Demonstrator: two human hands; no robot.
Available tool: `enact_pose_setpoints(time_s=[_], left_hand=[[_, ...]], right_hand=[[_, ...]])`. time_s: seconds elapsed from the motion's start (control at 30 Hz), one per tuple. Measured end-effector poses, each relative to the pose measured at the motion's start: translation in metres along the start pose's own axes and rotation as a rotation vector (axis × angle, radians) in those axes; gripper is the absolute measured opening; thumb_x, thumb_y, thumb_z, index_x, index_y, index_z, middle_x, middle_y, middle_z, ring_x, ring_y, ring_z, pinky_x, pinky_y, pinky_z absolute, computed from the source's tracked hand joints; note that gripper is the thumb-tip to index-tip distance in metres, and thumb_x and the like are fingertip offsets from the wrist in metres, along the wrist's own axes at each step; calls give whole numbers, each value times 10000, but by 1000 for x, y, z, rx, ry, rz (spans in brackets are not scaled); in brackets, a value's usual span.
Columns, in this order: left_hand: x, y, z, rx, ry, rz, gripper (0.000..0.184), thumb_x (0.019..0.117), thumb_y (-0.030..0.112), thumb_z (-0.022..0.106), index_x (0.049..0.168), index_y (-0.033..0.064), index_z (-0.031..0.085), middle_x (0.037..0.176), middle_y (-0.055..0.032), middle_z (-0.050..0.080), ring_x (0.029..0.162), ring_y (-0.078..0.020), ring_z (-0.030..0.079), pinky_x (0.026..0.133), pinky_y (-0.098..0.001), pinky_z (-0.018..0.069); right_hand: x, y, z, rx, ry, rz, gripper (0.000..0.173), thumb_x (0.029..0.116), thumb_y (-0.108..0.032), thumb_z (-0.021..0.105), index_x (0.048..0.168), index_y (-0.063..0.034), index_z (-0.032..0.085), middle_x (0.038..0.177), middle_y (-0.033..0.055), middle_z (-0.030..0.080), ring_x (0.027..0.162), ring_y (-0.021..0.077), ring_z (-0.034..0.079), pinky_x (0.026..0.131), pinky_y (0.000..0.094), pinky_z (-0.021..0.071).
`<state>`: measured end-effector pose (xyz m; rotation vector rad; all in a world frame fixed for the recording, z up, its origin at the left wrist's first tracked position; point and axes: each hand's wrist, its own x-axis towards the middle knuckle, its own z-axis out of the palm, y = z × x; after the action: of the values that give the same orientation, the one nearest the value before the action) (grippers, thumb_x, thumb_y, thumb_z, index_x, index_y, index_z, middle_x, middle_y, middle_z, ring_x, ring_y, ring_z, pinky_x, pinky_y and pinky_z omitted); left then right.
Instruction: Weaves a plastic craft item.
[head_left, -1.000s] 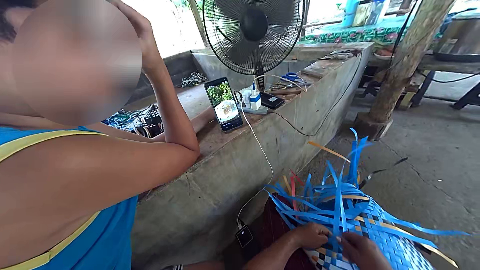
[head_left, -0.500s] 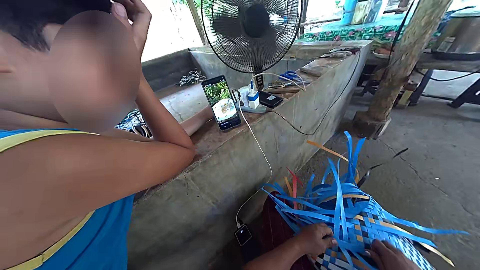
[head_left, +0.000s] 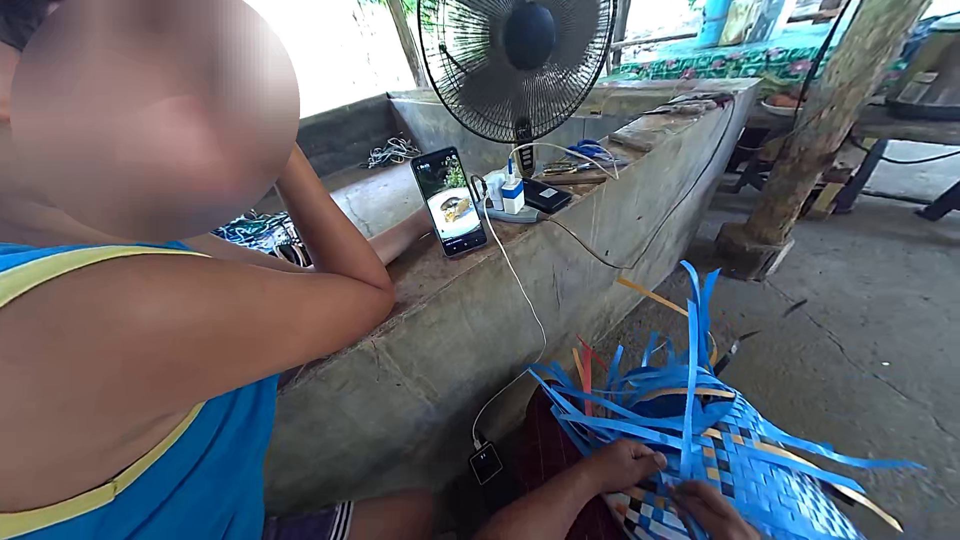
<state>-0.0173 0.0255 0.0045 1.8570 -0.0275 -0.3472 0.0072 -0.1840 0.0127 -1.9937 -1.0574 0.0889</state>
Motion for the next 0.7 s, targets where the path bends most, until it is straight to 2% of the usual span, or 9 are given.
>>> enact_pose_setpoints(time_s=[0.03, 0.13, 0.2, 0.27, 0.33, 0.4, 0.53, 0.63, 0.7], left_hand=[[3, 0, 2, 9, 5, -4, 394, 1087, 266, 484, 940, -73, 621, 809, -89, 568, 738, -136, 522, 744, -341, 462], [10, 1, 6, 53, 4, 2, 373, 1068, 235, 535, 909, -90, 626, 783, -109, 564, 724, -161, 518, 735, -356, 460], [10, 1, 6, 49, -3, 32, 362, 1068, 214, 536, 902, -93, 634, 764, -102, 567, 703, -146, 514, 714, -340, 459], [9, 1, 6, 23, -31, 41, 350, 1074, 221, 524, 902, -66, 627, 769, -73, 560, 699, -119, 503, 701, -320, 447], [7, 9, 4, 40, -96, 29, 320, 1084, 192, 488, 1034, -80, 648, 930, -137, 636, 849, -172, 583, 829, -373, 489], [6, 21, 0, 142, -176, 16, 347, 1090, 158, 465, 1235, -111, 629, 1173, -245, 660, 1090, -294, 637, 1009, -472, 480], [9, 29, 4, 308, -163, -18, 335, 1074, 98, 480, 1285, -143, 579, 1191, -327, 642, 1134, -429, 637, 1032, -568, 464], [6, 26, 10, 204, -56, -65, 463, 1052, 109, 534, 1480, -47, 451, 1151, -288, 657, 1032, -387, 668, 961, -541, 519], [7, 27, 11, 173, -52, -53, 443, 1044, 93, 537, 1459, -49, 477, 1098, -255, 656, 964, -336, 659, 915, -498, 531]], right_hand=[[-8, 7, 4, -55, -1, -58, 216, 950, 9, 616, 1107, 76, 750, 1074, 278, 712, 1035, 454, 683, 928, 550, 554], [-23, 23, 7, -201, 12, -153, 369, 899, 101, 581, 1214, -12, 736, 1221, 275, 686, 1096, 517, 647, 932, 613, 527], [-21, 29, 5, -195, 33, -133, 338, 954, 8, 607, 1280, -16, 695, 1257, 319, 639, 1078, 528, 637, 917, 597, 540], [-9, 27, 3, -69, 91, -48, 235, 976, -94, 641, 1165, 15, 730, 1143, 284, 680, 1044, 476, 653, 923, 568, 536], [11, 18, 3, 54, 153, 127, 208, 992, -60, 580, 1013, 84, 728, 994, 260, 708, 1005, 436, 671, 949, 570, 517], [27, 14, 8, 36, 191, 241, 234, 992, -67, 582, 982, 119, 725, 948, 283, 721, 954, 460, 700, 907, 621, 523], [38, 15, 10, -19, 198, 363, 310, 1020, -144, 578, 950, 134, 696, 856, 309, 681, 836, 481, 684, 803, 644, 517], [35, 19, 4, 63, 275, 376, 323, 1047, -99, 495, 1272, 86, 636, 1074, 279, 658, 844, 367, 673, 777, 533, 574], [28, 18, -4, 119, 271, 402, 336, 1017, -62, 563, 1310, 95, 613, 1095, 264, 646, 837, 316, 650, 758, 468, 568]])
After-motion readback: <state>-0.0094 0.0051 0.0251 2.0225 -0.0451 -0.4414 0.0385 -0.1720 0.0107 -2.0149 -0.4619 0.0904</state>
